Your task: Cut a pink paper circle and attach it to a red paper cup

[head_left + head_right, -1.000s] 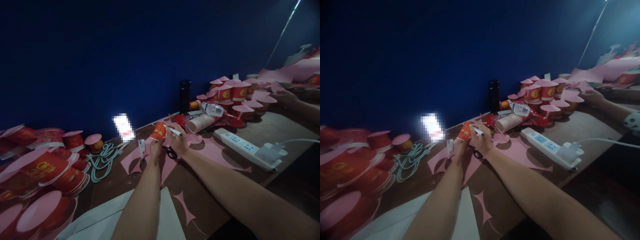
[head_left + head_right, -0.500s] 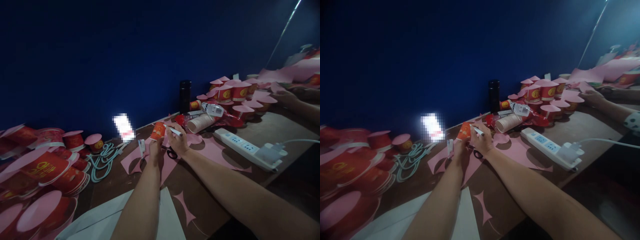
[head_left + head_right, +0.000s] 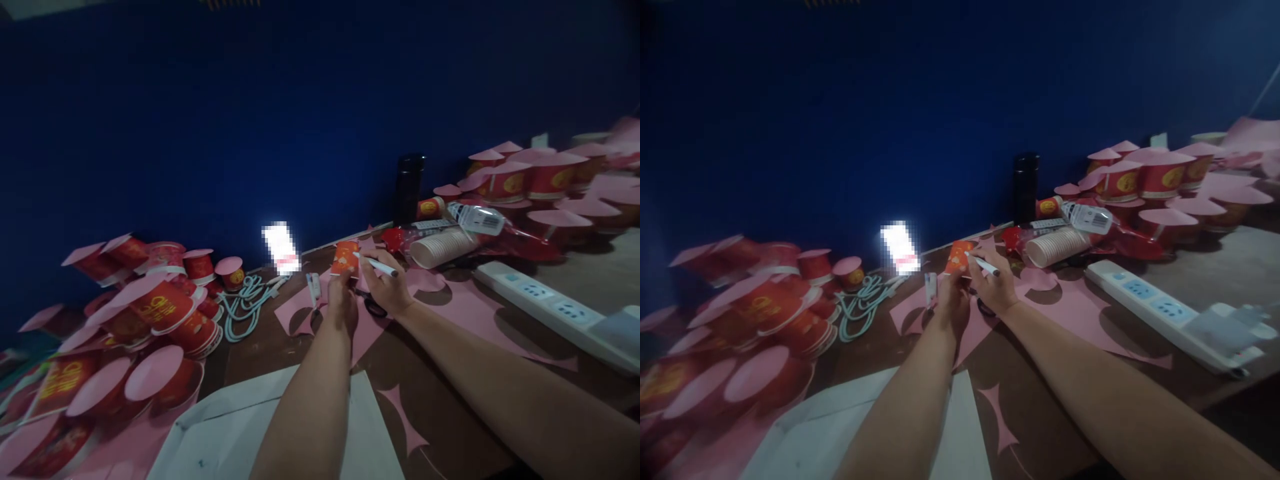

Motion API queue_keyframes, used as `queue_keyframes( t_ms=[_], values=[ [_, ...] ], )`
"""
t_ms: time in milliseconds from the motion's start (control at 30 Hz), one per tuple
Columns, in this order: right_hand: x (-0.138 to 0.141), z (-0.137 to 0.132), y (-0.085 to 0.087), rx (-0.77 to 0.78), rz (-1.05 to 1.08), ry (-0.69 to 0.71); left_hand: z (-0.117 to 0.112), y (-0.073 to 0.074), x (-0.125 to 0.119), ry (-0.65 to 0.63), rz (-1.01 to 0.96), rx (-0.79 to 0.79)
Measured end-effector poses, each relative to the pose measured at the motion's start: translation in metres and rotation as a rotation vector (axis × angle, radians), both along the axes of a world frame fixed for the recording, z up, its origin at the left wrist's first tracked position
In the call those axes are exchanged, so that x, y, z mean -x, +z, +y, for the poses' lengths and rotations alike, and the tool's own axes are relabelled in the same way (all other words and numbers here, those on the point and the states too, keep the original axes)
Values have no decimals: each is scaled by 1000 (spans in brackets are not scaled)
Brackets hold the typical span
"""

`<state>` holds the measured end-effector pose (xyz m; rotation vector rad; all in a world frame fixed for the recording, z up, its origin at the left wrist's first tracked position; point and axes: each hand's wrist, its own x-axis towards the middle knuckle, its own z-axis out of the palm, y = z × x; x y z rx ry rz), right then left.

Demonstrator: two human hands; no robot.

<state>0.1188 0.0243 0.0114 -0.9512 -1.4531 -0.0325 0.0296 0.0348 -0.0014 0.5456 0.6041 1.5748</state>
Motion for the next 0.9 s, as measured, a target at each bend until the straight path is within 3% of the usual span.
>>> queue_keyframes(
  t_ms=[467,900],
  values=[
    [3,-7,1,-19,-100,-5,7,-6,5,49,-76,91],
    [5,-10,4,28,-94,22,2,-2,2,58,16,13]
  ],
)
